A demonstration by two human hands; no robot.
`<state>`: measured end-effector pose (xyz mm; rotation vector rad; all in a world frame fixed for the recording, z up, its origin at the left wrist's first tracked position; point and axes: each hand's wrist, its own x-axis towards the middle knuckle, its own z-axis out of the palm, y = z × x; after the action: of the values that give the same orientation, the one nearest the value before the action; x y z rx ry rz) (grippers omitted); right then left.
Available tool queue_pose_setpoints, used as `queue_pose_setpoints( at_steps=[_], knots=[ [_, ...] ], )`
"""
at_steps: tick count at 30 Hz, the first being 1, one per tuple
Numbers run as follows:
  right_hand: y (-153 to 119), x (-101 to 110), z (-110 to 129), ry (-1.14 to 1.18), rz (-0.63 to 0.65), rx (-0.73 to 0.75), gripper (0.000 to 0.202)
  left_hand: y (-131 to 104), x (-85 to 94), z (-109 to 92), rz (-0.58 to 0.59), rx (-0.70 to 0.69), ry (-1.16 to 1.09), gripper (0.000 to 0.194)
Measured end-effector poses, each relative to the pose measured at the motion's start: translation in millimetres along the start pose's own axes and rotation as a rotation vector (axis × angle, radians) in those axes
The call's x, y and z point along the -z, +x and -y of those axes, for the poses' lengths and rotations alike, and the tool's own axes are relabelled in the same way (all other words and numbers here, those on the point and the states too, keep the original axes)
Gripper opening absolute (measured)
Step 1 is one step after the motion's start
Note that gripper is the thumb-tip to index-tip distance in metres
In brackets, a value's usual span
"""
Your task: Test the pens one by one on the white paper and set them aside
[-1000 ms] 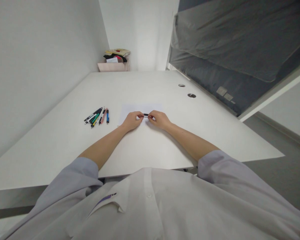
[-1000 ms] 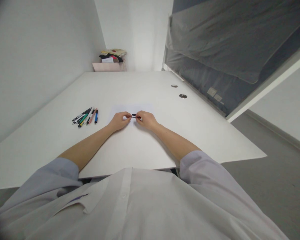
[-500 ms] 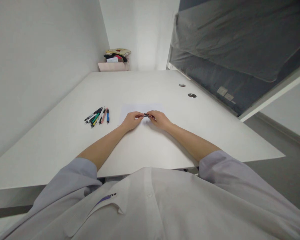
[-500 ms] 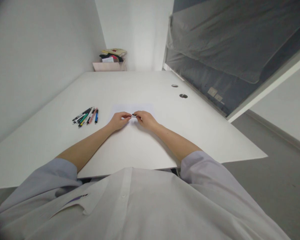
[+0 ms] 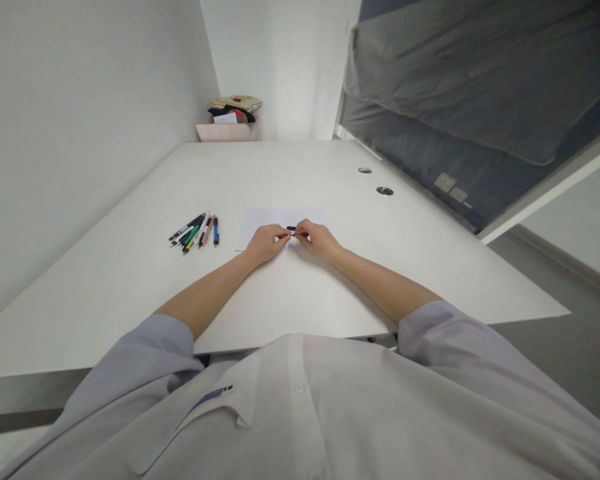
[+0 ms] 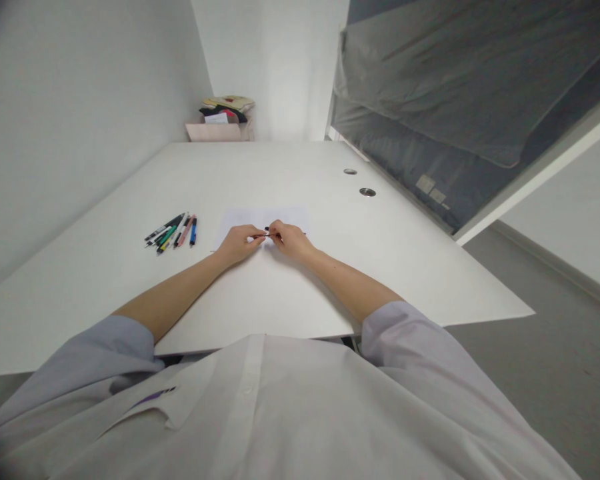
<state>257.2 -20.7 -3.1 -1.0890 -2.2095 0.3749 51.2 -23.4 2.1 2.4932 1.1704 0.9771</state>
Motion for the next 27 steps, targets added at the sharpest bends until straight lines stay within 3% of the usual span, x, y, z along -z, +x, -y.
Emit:
queue_pose_setpoints(
  at_steps=[17, 21, 24, 27],
  knots=[
    [1, 0, 4, -0.012, 0.014, 0.014, 0.013, 2, 6.4, -2, 0.083, -0.047, 0.131, 0.029],
    [3, 7, -4, 0.017, -0.09, 0.052, 0.018, 2, 11.4, 6, 0.059, -0.014, 0.127, 0.031],
    [5, 13, -23, 0.004, -0.232, -0.012, 0.023, 1, 15.3, 20, 0.069, 0.031, 0.156, 0.031],
    [8, 16, -42, -0.038, -0.255, -0.106, 0.026, -1, 17.7, 32, 0.124, 0.062, 0.199, 0.031]
  ],
)
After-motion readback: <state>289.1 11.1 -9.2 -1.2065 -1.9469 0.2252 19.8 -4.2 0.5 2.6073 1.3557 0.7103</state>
